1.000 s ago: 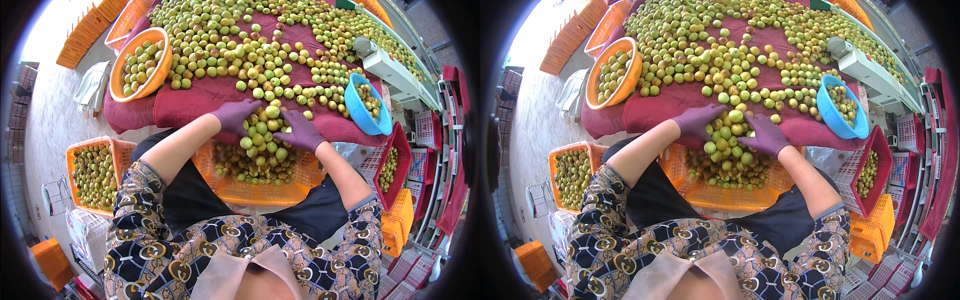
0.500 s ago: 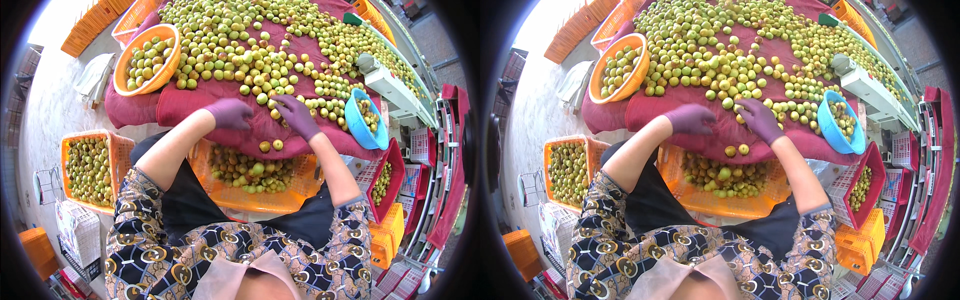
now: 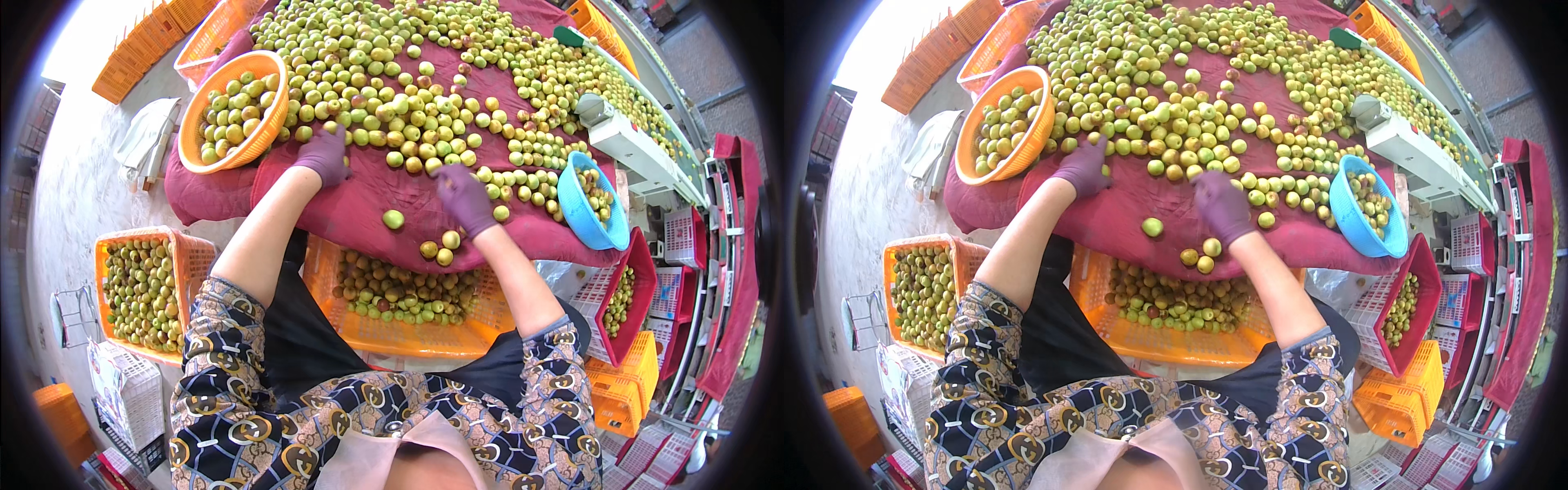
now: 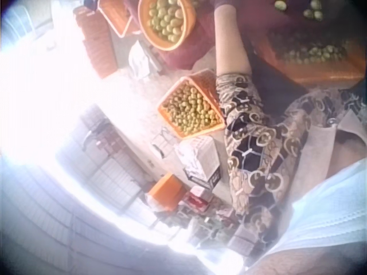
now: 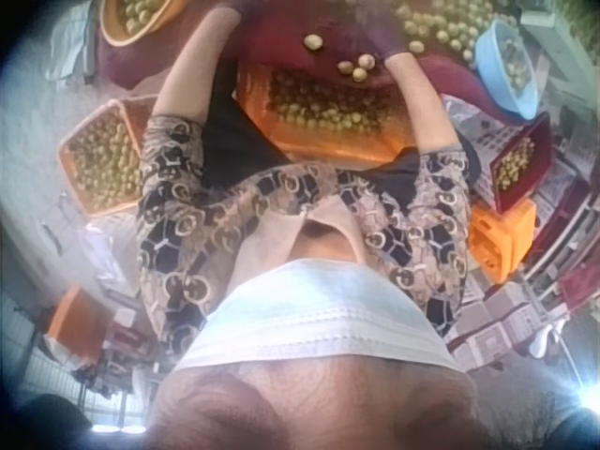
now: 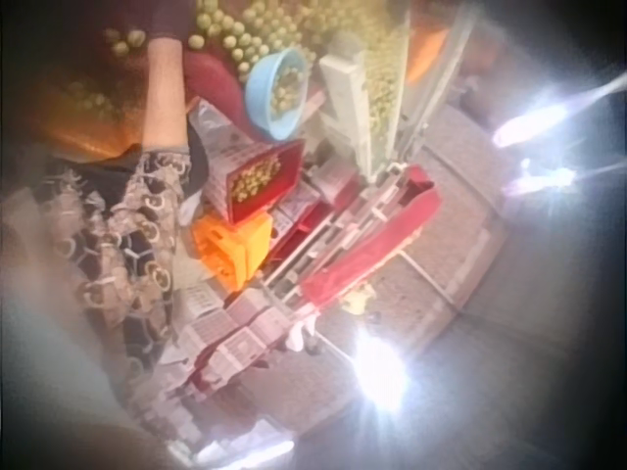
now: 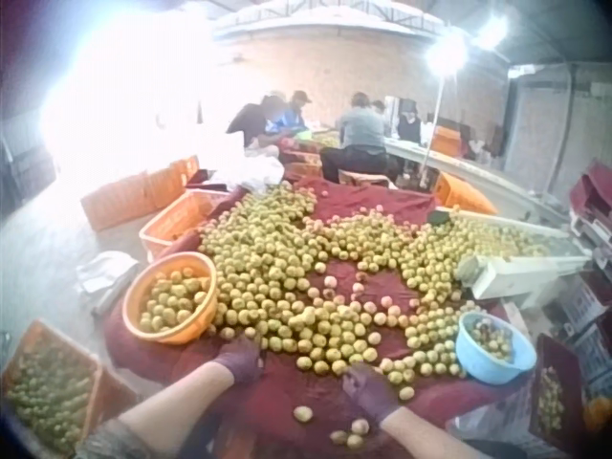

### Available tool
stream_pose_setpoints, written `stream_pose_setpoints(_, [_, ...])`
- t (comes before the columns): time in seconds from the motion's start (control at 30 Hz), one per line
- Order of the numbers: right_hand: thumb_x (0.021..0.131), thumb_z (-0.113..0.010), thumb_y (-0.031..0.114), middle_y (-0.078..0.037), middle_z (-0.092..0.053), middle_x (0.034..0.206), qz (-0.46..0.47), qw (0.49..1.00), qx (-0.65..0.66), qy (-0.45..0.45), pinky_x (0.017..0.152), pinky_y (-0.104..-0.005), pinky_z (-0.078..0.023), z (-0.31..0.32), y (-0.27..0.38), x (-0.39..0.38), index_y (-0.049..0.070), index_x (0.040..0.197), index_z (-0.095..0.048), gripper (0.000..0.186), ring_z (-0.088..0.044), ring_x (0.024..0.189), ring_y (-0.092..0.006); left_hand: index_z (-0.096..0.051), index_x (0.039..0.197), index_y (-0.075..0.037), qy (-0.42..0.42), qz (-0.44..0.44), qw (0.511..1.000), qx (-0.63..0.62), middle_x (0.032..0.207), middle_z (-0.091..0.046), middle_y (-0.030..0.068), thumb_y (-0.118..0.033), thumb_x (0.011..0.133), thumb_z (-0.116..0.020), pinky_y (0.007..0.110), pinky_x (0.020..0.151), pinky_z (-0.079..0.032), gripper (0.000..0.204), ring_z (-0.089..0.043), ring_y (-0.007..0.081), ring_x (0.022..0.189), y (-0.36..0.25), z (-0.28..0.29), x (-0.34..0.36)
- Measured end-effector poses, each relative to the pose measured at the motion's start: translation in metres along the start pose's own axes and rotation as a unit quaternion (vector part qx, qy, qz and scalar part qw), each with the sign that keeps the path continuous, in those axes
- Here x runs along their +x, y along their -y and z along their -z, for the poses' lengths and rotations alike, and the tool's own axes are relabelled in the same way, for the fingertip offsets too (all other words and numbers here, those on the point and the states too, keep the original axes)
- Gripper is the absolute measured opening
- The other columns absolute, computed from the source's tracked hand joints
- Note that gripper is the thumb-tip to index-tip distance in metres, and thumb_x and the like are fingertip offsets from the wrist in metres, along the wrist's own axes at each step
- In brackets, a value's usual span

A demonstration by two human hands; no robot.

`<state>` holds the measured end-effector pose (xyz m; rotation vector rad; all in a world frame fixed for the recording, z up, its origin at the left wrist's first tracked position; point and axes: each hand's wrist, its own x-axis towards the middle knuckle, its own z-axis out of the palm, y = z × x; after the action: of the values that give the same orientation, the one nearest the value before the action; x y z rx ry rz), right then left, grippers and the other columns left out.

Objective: The person sits on the floor and sorts green olives from a large pile on a red cloth into an orange basket lined with plastic. They repeatedly scoop olives with gloved hands and transfer them into the basket.

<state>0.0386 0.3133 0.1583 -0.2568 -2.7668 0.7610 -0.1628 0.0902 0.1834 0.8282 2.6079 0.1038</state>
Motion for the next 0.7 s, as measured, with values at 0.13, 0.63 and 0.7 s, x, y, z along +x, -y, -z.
stream_pose_setpoints(0.13, [0.092, -0.062, 0.022, -0.014, -0.067, 0.114, -0.058, 0.986, -0.139, -0.069, 0.088, -0.0454, -0.053, 0.017, -0.040, 0.059, 0.012, 0.114, -0.065, 0.025, -0.065, 0.104, -0.0335, -0.029, 0.150, -0.007, 0.000, -0.129, 0.992, -0.009, 0.135, -0.052, 0.0282, -0.026, 0.078, -0.078, 0.050, 0.099, -0.050, 0.090, -0.058, 0.0439, 0.120, -0.023, -0.012, -0.005])
stream_pose_setpoints(0.63, [0.089, -0.059, 0.029, -0.015, -0.072, 0.108, -0.187, 0.982, 0.027, 0.014, 0.083, -0.0402, -0.055, 0.009, -0.034, 0.057, 0.013, 0.099, -0.073, 0.023, -0.069, 0.096, -0.0332, -0.066, 0.123, -0.020, -0.035, -0.335, 0.936, -0.102, 0.114, -0.066, 0.0095, -0.013, 0.086, -0.064, 0.045, 0.088, -0.053, 0.037, -0.065, 0.0356, 0.104, -0.011, -0.017, -0.036])
stream_pose_setpoints(0.7, [0.093, -0.055, 0.027, -0.014, -0.071, 0.113, -0.053, 0.995, 0.065, -0.049, 0.084, -0.0410, -0.055, -0.011, -0.005, 0.068, 0.017, 0.108, -0.073, 0.026, -0.069, 0.098, -0.0329, -0.066, 0.119, -0.014, -0.110, -0.270, 0.954, -0.077, 0.112, -0.066, 0.0091, -0.014, 0.085, -0.066, 0.047, 0.088, -0.053, 0.034, -0.064, 0.0358, 0.107, 0.005, -0.016, -0.032])
